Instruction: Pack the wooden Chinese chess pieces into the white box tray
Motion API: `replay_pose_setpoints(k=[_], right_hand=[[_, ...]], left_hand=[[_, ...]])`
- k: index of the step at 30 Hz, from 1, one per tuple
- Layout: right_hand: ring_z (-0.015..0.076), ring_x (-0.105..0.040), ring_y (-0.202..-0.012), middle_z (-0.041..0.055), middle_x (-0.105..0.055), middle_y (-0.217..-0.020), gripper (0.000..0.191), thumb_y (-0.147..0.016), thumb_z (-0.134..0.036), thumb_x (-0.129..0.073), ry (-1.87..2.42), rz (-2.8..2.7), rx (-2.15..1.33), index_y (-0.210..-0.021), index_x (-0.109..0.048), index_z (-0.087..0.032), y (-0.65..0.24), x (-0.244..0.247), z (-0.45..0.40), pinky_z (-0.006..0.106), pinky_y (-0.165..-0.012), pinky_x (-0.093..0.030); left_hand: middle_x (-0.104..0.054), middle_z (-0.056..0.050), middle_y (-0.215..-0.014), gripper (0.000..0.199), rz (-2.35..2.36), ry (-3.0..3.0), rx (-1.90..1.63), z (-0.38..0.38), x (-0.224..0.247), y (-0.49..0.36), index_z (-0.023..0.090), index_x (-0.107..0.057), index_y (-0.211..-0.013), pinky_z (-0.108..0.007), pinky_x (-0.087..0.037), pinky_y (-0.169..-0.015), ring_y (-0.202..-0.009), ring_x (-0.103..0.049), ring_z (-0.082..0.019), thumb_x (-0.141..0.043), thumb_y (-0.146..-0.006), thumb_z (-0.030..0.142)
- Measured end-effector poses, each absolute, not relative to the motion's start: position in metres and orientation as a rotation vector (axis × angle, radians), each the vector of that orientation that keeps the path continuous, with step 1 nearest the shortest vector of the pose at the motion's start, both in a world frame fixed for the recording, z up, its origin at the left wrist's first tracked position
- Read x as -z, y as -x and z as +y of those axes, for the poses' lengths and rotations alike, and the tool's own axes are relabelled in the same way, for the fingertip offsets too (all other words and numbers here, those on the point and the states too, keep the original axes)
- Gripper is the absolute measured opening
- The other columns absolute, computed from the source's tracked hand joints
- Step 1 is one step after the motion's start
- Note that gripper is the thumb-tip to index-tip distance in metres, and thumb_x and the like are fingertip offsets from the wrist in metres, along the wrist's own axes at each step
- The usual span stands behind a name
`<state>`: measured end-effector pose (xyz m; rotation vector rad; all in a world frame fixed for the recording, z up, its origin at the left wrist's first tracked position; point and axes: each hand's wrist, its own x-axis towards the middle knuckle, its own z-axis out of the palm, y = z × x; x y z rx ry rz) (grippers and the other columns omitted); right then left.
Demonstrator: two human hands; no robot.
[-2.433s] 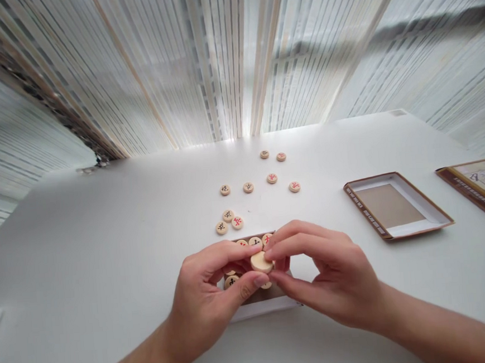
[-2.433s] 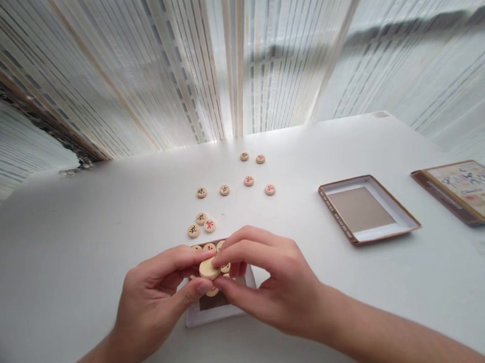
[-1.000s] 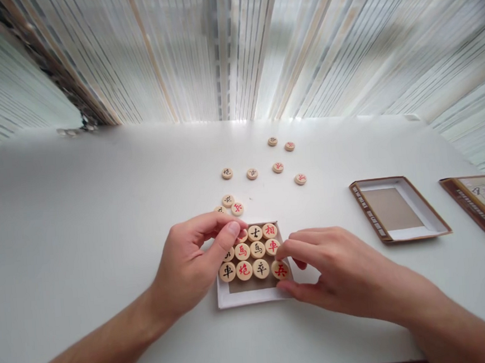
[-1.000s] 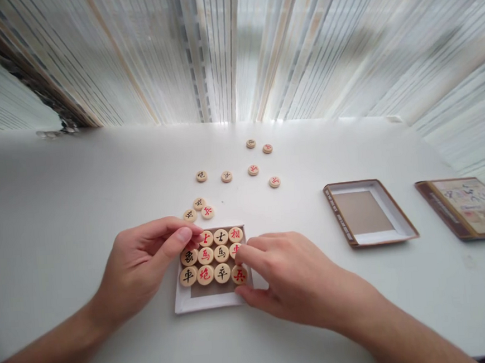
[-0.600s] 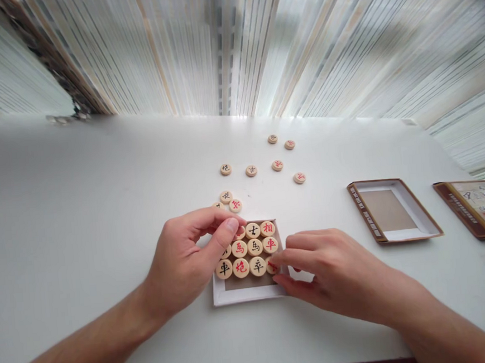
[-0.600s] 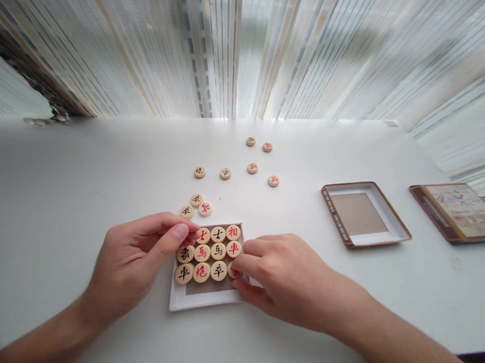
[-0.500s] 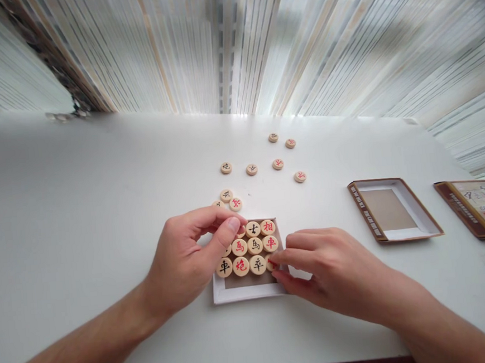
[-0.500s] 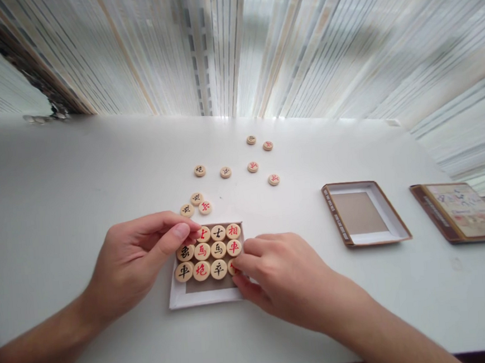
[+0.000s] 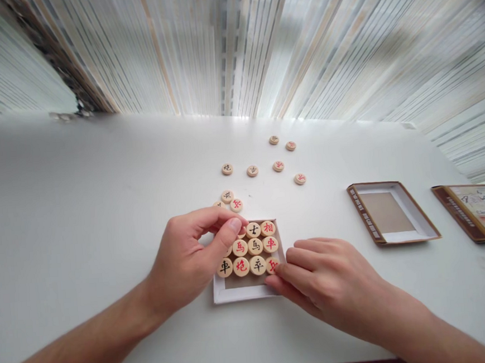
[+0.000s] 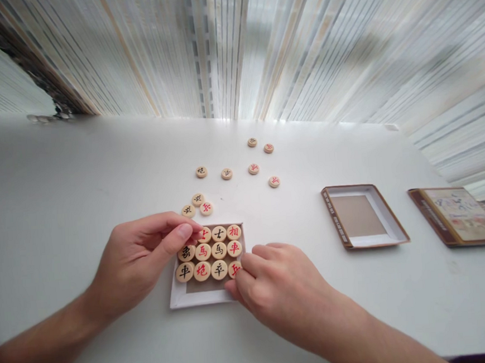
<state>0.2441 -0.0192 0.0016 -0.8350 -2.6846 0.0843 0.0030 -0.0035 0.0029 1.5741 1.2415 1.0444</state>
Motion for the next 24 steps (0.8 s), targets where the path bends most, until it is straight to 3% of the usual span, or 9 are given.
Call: replay_pose_setpoints(k=[8, 24], right_hand=[[0.0189, -0.05, -0.055, -0.0003, -0.063, -0.068, 0.024, -0.106, -0.012, -0.054, 0.891, -2.709, -0.248, -0.097, -0.076, -0.017, -0.246, -0.0059, -0.0193, 0.037, -0.056, -0.029], [0.0179, -0.051, -0.052, -0.0011, -0.059, -0.06, 0.036, -0.108, -0.014, -0.057, 0.882, -2.706, -0.054, -0.075, -0.072, -0.017, -0.2442, -0.0001, -0.019, 0.038, -0.056, -0.03]], left_hand=[[-0.08, -0.002, -0.077, 0.024, 1.254, -1.596, -1.03, -0.0027, -0.0024, -0.004, 0.019, -0.081, -0.085, -0.024, -0.058, -0.067, -0.072, -0.073, -0.017, -0.067, -0.101, 0.03], [-0.082, -0.002, -0.077, 0.023, 1.268, -1.603, -1.046, -0.0019, -0.0044, -0.0036, 0.019, -0.083, -0.085, -0.024, -0.058, -0.066, -0.071, -0.074, -0.018, -0.068, -0.099, 0.029]])
